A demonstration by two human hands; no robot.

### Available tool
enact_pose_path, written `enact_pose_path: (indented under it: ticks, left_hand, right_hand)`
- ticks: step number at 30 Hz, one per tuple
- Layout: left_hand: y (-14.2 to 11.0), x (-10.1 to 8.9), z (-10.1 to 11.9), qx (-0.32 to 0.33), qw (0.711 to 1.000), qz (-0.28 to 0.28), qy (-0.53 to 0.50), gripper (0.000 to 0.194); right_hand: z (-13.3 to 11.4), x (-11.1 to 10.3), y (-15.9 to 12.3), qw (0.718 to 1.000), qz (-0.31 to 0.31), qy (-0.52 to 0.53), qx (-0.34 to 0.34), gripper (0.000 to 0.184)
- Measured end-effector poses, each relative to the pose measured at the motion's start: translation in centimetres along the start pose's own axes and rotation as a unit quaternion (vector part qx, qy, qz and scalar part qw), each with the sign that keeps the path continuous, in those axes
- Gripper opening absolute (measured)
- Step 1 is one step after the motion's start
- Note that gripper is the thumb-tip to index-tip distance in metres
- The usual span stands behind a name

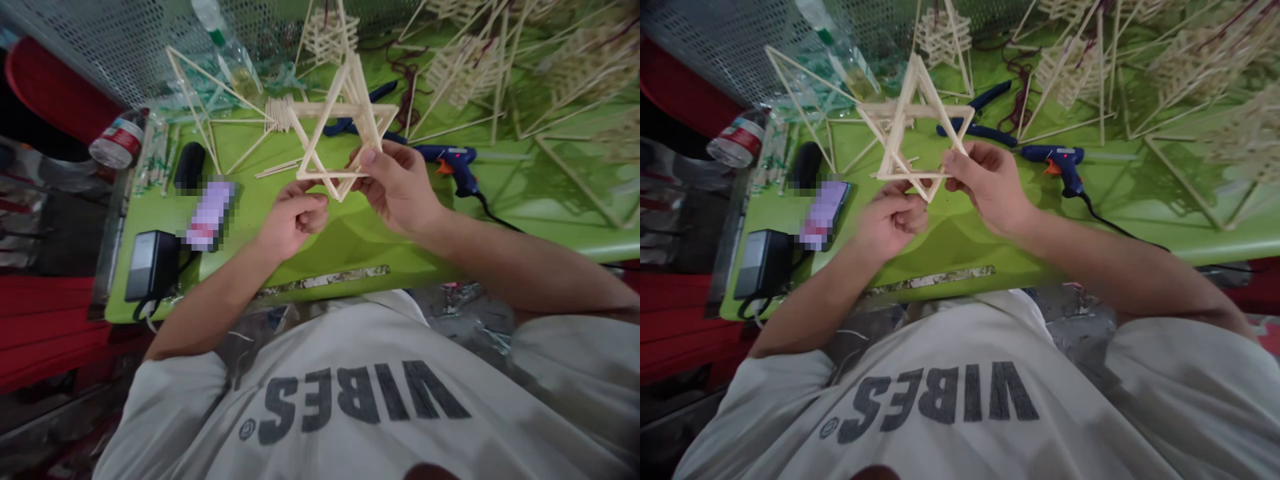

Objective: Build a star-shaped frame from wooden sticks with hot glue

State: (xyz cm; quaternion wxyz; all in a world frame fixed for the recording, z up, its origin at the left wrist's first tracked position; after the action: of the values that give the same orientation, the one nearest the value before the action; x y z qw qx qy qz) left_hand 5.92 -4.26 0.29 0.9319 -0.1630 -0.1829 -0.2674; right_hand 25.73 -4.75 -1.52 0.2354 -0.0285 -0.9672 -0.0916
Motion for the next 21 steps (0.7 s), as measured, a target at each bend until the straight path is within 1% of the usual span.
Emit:
enact_pose_path:
  ticks: [3,6,8,10,12,14,16,18,19,21]
  left_hand:
    - [-0.1,0.1,0.3,-0.01,1.0,-0.018,-0.011,0.027]
    - [-0.2,0.2,0.3,-0.011,0.999,-0.033,-0.007,0.03]
    - [-0.1,0.1,0.0,0.015,1.0,-0.008,0.009,0.033]
    - [0.0,-0.2,-0.5,0.075,0.995,0.05,0.044,0.035]
    - [0.2,-0.7,-1.2,0.153,0.975,0.12,0.107,0.038]
    - [0.3,-1.2,-1.8,0.223,0.94,0.174,0.191,0.043]
    - [0.4,-1.5,-2.2,0.273,0.901,0.209,0.263,0.047]
    - [0.5,-1.5,-2.5,0.301,0.871,0.231,0.311,0.051]
    - [0.5,-1.5,-2.5,0.305,0.863,0.236,0.327,0.052]
    - [0.6,-1.3,-2.6,0.3,0.856,0.246,0.341,0.055]
  right_hand:
    - [-0.2,0.2,-0.2,1.0,0.0,-0.003,0.006,0.056]
    - [-0.3,0.2,-0.3,1.0,0.004,-0.017,-0.001,0.056]
    - [-0.2,0.0,-0.4,0.999,0.012,-0.035,-0.015,0.054]
    - [0.0,-0.3,-0.3,0.997,0.029,-0.063,-0.035,0.051]
    - [0.2,-0.5,-0.3,0.992,0.052,-0.1,-0.063,0.049]
    - [0.2,-0.6,-0.4,0.984,0.067,-0.136,-0.098,0.051]
    - [0.1,-0.4,-0.7,0.976,0.07,-0.165,-0.125,0.055]
    - [-0.1,-0.2,-1.1,0.97,0.067,-0.186,-0.144,0.056]
    - [-0.1,0.0,-1.3,0.967,0.066,-0.195,-0.152,0.056]
    - [-0.3,0.2,-1.6,0.962,0.066,-0.208,-0.164,0.055]
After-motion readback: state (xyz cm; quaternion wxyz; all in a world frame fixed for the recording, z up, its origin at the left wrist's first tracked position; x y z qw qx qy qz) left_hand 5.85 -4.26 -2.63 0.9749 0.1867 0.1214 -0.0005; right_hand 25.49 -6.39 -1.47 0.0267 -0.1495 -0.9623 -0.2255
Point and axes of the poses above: each hand's wrist, its own y-axis towards the middle knuckle, its own x-axis out of the palm, z = x × y, the point moved 1 cm from there along y, towards the middle knuckle, and after that the axes turned 3 degrees about -x, right-handed, at the moved point
